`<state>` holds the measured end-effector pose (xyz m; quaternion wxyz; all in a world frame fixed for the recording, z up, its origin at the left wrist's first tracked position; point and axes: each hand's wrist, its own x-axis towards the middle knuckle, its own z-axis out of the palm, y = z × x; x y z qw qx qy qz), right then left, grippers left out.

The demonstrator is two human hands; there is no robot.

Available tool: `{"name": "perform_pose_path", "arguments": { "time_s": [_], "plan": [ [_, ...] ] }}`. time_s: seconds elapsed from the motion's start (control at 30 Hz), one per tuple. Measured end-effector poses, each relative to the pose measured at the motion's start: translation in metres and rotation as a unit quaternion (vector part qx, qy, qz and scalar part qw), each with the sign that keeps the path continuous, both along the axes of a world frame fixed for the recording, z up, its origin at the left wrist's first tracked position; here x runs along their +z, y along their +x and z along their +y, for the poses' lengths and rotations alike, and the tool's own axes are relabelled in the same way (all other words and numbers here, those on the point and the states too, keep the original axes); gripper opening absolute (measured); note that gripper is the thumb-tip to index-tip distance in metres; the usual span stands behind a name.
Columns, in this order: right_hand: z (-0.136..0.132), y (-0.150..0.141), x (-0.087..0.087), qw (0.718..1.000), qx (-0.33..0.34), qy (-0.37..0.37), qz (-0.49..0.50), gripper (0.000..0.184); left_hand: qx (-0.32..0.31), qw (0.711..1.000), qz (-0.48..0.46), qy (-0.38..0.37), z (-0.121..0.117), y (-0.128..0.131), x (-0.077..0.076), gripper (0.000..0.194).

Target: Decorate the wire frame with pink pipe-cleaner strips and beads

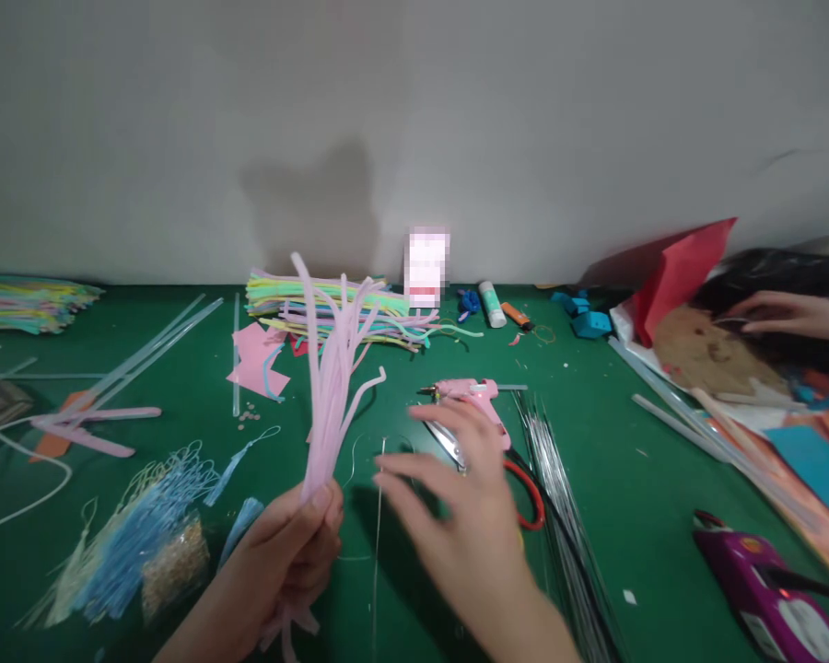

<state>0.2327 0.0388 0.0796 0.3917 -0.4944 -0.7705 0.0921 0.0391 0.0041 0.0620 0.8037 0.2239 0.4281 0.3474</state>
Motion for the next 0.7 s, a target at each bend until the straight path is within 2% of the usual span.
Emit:
{"name": "perform_pose_path", "arguments": {
  "time_s": [0.13, 0.33, 0.47, 0.6, 0.7],
  "plan": [
    [-0.002, -0.043, -0.005, 0.999, 0.021, -0.014, 0.047, 0.014, 0.008, 0.999, 0.047, -0.003, -0.002, 0.008, 0.002, 0.057],
    [0.000, -0.045, -0.007, 0.999, 0.042, -0.016, 0.024, 0.013, 0.017, 0.996, 0.084, -0.007, -0.002, 0.007, 0.001, 0.058],
    [0.004, -0.014, -0.001, 0.999, -0.014, -0.031, 0.042, 0.006, -0.003, 0.998, 0.068, 0.006, -0.001, 0.002, 0.001, 0.052],
    [0.005, 0.052, -0.006, 0.984, -0.165, -0.036, 0.054, 0.012, 0.001, 0.998, 0.069, 0.010, -0.001, -0.004, 0.000, 0.050],
    [-0.003, 0.084, -0.012, 0.963, -0.230, -0.137, 0.033, 0.030, 0.001, 0.997, 0.075, 0.013, -0.004, -0.008, -0.003, 0.052]
  ]
}}
